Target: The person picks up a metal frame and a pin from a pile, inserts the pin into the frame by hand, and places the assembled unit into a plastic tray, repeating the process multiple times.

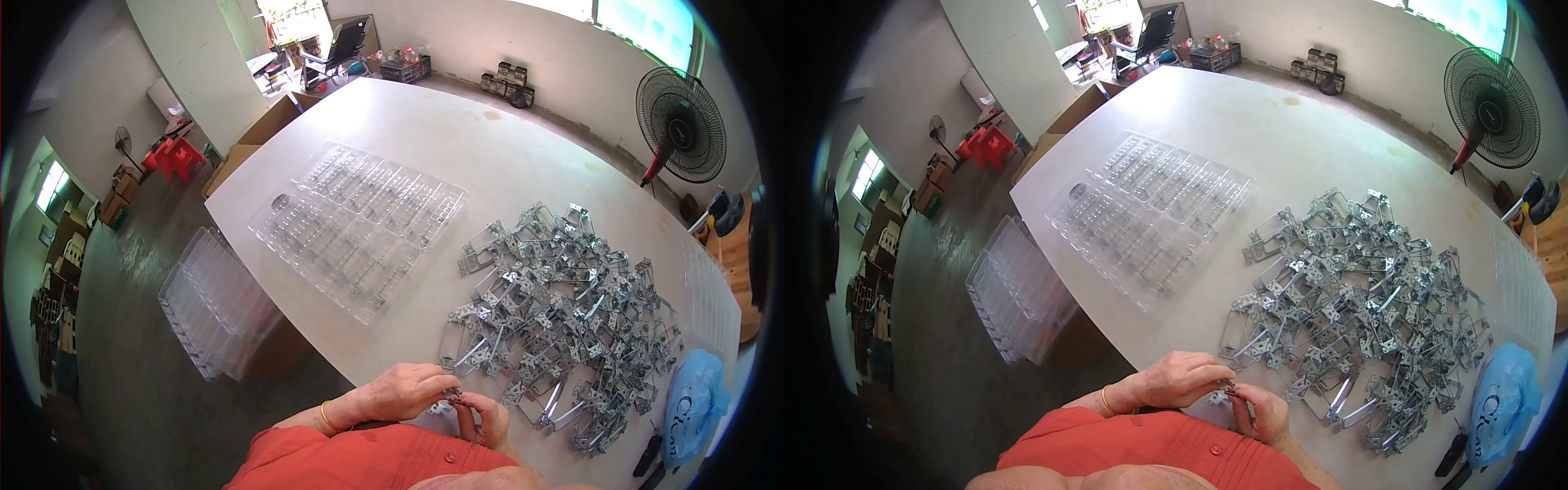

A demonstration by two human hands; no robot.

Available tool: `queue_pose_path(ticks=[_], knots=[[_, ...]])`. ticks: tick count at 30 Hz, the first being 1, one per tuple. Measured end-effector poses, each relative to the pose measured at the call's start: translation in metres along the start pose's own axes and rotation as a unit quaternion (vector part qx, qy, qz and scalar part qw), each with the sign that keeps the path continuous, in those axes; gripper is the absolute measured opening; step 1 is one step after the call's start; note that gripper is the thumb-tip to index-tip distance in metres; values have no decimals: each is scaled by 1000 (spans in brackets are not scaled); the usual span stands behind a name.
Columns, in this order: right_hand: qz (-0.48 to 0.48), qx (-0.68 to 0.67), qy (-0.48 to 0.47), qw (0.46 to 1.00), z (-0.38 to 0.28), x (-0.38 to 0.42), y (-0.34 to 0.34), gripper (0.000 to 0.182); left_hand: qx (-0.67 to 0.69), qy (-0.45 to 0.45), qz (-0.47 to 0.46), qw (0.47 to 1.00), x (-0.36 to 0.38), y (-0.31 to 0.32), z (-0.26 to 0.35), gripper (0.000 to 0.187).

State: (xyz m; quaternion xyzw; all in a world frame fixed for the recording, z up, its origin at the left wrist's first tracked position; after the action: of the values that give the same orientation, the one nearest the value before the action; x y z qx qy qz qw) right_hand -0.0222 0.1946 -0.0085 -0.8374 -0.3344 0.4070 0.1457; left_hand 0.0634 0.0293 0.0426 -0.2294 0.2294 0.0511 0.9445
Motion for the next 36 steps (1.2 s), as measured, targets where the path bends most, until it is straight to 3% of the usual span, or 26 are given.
queue_pose_path(ticks=[14, 19, 36], knots=[[-6, 16, -4, 1000, 0, -1, 0, 33, -34, -6, 0, 999, 3, 4, -1, 30], [20, -10, 9, 1000, 0, -4, 1, 31, -35, 11, 63, 997, 7, 2, -4, 37], [-6, 24, 9, 1000, 0, -6, 0, 29, -31, 8, 37, 999, 9, 0, 3, 31]])
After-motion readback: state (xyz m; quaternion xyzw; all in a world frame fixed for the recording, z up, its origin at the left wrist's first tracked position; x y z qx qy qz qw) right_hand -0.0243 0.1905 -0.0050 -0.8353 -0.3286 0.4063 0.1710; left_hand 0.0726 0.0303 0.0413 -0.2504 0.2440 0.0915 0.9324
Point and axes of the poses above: each hand's wrist, its own x-axis away from the middle knuckle, its own y-axis out of the palm, z = x × y, the point moved 4 cm from there along -x, towards the middle knuckle, and after that the axes turned 15 degrees about x, right-handed, at the moved point
